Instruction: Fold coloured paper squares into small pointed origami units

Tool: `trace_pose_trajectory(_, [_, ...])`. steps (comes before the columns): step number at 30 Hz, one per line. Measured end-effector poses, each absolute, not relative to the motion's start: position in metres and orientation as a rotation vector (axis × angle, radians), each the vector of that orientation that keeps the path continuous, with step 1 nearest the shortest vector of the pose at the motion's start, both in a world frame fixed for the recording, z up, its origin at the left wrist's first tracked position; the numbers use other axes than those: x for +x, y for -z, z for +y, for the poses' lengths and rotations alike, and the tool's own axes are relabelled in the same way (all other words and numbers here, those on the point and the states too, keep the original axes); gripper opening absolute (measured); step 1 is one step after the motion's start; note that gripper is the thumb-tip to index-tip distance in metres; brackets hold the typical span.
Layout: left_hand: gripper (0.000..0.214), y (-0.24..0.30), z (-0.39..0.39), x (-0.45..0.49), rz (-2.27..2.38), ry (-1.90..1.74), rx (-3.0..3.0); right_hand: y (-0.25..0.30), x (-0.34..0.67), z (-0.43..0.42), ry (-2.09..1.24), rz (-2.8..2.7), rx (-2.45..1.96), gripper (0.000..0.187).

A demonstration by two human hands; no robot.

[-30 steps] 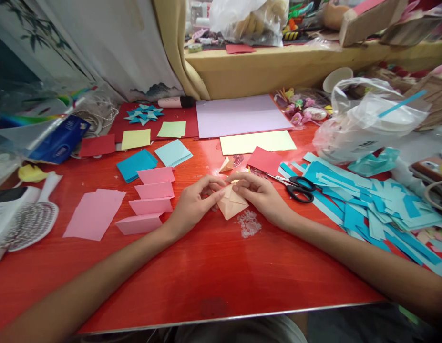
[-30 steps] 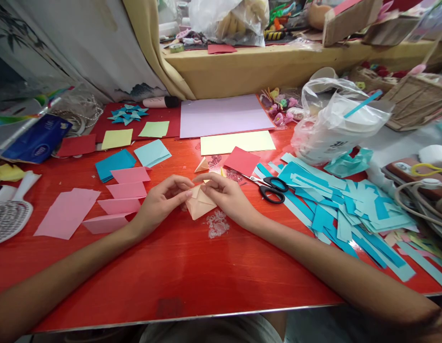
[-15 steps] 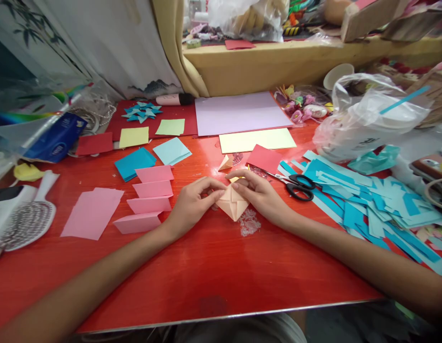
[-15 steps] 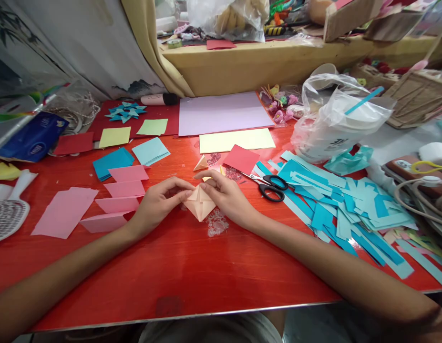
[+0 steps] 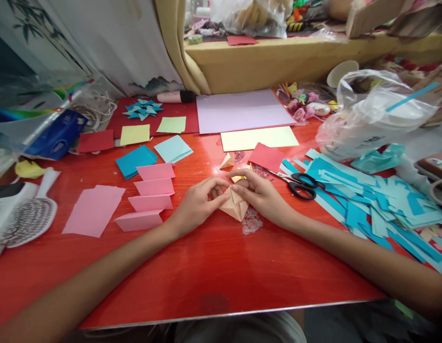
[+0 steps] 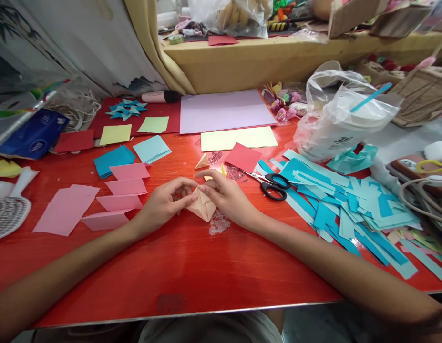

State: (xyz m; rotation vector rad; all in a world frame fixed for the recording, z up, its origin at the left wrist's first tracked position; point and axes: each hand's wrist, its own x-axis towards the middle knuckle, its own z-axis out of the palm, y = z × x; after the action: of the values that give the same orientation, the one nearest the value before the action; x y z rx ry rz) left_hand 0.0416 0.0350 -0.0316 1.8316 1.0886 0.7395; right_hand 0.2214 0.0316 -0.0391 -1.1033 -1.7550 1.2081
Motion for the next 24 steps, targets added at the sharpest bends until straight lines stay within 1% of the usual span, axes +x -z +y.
trace_pose_trajectory(7, [0.017, 0.0310, 0.0363, 0.0411, 1.068, -0.817, 1.655, 0.0406, 0.2214, 0.0323, -1.337, -1.720, -1.074, 0.028])
trace_pose_trajectory(15, [0.021, 0.0281, 0.0393, 0.0391, 1.087, -0.727, 1.636, 0.0418, 0.2231, 0.0333, -1.390, -1.720, -1.037, 0.031])
trace_pose_trajectory(24, [0.021, 0.0255, 0.0378, 0.0400, 1.101, -0.724, 1.629, 0.0426, 0.2225, 0.0334, -1.419, -1.727, -1.000, 0.035])
